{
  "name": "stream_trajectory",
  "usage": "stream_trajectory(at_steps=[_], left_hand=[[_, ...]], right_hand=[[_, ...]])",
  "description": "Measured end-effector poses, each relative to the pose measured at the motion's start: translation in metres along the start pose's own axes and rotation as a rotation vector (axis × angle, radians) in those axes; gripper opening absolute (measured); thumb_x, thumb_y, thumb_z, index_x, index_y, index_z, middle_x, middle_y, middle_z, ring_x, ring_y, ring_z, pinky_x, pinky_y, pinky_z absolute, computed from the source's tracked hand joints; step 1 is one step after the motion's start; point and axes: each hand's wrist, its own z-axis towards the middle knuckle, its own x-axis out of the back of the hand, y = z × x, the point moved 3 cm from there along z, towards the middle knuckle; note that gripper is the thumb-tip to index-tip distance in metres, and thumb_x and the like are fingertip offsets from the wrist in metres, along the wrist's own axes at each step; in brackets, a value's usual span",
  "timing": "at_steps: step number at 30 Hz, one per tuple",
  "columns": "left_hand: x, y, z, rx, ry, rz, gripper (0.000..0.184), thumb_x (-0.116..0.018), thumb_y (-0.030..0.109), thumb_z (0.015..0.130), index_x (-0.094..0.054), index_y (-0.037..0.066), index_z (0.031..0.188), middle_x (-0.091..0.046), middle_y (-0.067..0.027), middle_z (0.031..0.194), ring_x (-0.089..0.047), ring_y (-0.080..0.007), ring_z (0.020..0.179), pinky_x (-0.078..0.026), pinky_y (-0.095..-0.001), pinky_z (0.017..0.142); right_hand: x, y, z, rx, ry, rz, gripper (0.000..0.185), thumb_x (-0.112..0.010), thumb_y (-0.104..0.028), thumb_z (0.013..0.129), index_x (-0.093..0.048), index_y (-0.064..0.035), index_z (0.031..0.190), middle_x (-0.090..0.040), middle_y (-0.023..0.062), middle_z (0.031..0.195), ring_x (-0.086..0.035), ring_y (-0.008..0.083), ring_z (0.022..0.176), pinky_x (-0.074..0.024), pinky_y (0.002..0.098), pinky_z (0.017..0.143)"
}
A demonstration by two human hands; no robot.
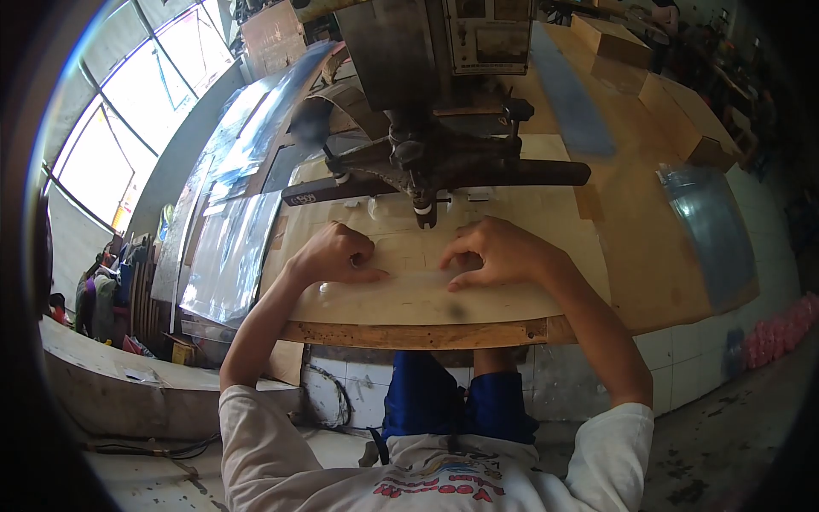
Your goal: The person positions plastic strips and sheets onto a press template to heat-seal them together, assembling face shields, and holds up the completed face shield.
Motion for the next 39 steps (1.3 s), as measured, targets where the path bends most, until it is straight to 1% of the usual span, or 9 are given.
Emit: stream_trajectory(at_steps=[3,5,8,12,20,26,29,39], left_hand=[[-0.0001,-0.0001,0.0001,0.003,-0.012,0.016,0.059,-0.08,0.05,0.08,-0.051,0.007,0.052,-0.048,-0.0063,0.047,-0.05,-0.028,0.044,-0.04,-0.0378,0.048],[0.0013,0.001,0.0006,0.005,-0.023,0.021,0.059,-0.08,0.051,0.08,-0.051,0.007,0.052,-0.047,-0.0063,0.047,-0.05,-0.0279,0.044,-0.04,-0.0378,0.048],[0.0026,0.0025,0.0008,0.018,-0.035,0.033,0.057,-0.082,0.041,0.079,-0.044,0.009,0.052,-0.044,-0.0031,0.048,-0.045,-0.0239,0.044,-0.036,-0.0368,0.048],[0.003,0.0037,0.0008,0.009,-0.024,0.015,0.058,-0.082,0.042,0.079,-0.044,0.009,0.052,-0.043,-0.0034,0.048,-0.044,-0.024,0.044,-0.035,-0.037,0.048],[0.0037,0.0029,0.0011,0.008,-0.024,0.002,0.057,-0.082,0.041,0.079,-0.044,0.009,0.052,-0.043,-0.0036,0.048,-0.044,-0.0242,0.044,-0.035,-0.0372,0.048],[0.0038,0.0026,0.0007,0.008,-0.026,0.021,0.059,-0.082,0.042,0.079,-0.043,0.009,0.052,-0.042,-0.004,0.048,-0.044,-0.0254,0.044,-0.035,-0.0376,0.048],[0.0036,0.0021,0.0011,-0.005,-0.023,0.046,0.06,-0.078,0.05,0.082,-0.05,0.007,0.051,-0.046,-0.0063,0.046,-0.049,-0.0279,0.043,-0.039,-0.038,0.047],[0.0026,0.0016,0.001,-0.008,-0.009,0.039,0.06,-0.078,0.05,0.082,-0.05,0.007,0.051,-0.046,-0.0058,0.045,-0.048,-0.0273,0.043,-0.038,-0.037,0.047]], right_hand=[[0.0023,-0.0052,-0.0004,-0.052,-0.029,-0.042,0.037,-0.085,-0.034,0.077,-0.076,-0.0115,0.105,-0.067,0.0066,0.088,-0.066,0.0228,0.086,-0.0535,0.037,0.081],[0.0023,-0.0052,-0.0003,-0.057,-0.034,-0.02,0.036,-0.085,-0.034,0.077,-0.076,-0.0116,0.104,-0.067,0.0064,0.087,-0.066,0.0226,0.086,-0.0534,0.0368,0.08],[0.0019,-0.0041,-0.0002,-0.04,-0.026,-0.01,0.036,-0.085,-0.034,0.077,-0.076,-0.0117,0.104,-0.067,0.0061,0.086,-0.066,0.0222,0.085,-0.0534,0.0365,0.079],[0.0017,-0.0024,0.0005,0.0,-0.015,-0.028,0.036,-0.085,-0.034,0.077,-0.076,-0.0116,0.104,-0.066,0.0057,0.084,-0.066,0.0218,0.083,-0.0534,0.036,0.077],[0.002,-0.003,0.0003,-0.019,-0.018,-0.016,0.036,-0.085,-0.034,0.077,-0.076,-0.0119,0.103,-0.066,0.0052,0.083,-0.065,0.0221,0.083,-0.0524,0.0365,0.077],[0.0023,-0.0035,0.001,-0.044,-0.03,-0.018,0.036,-0.086,-0.034,0.076,-0.076,-0.0126,0.103,-0.065,0.0048,0.082,-0.064,0.0223,0.083,-0.0523,0.0368,0.077],[0.0031,-0.0055,0.0015,-0.059,-0.031,-0.01,0.036,-0.086,-0.034,0.076,-0.076,-0.0129,0.103,-0.065,0.0047,0.082,-0.064,0.0222,0.084,-0.0524,0.0367,0.077],[0.004,-0.0076,0.0011,-0.074,-0.034,-0.021,0.036,-0.086,-0.036,0.076,-0.076,-0.0137,0.103,-0.064,0.0044,0.082,-0.064,0.0218,0.084,-0.0527,0.0365,0.076]])
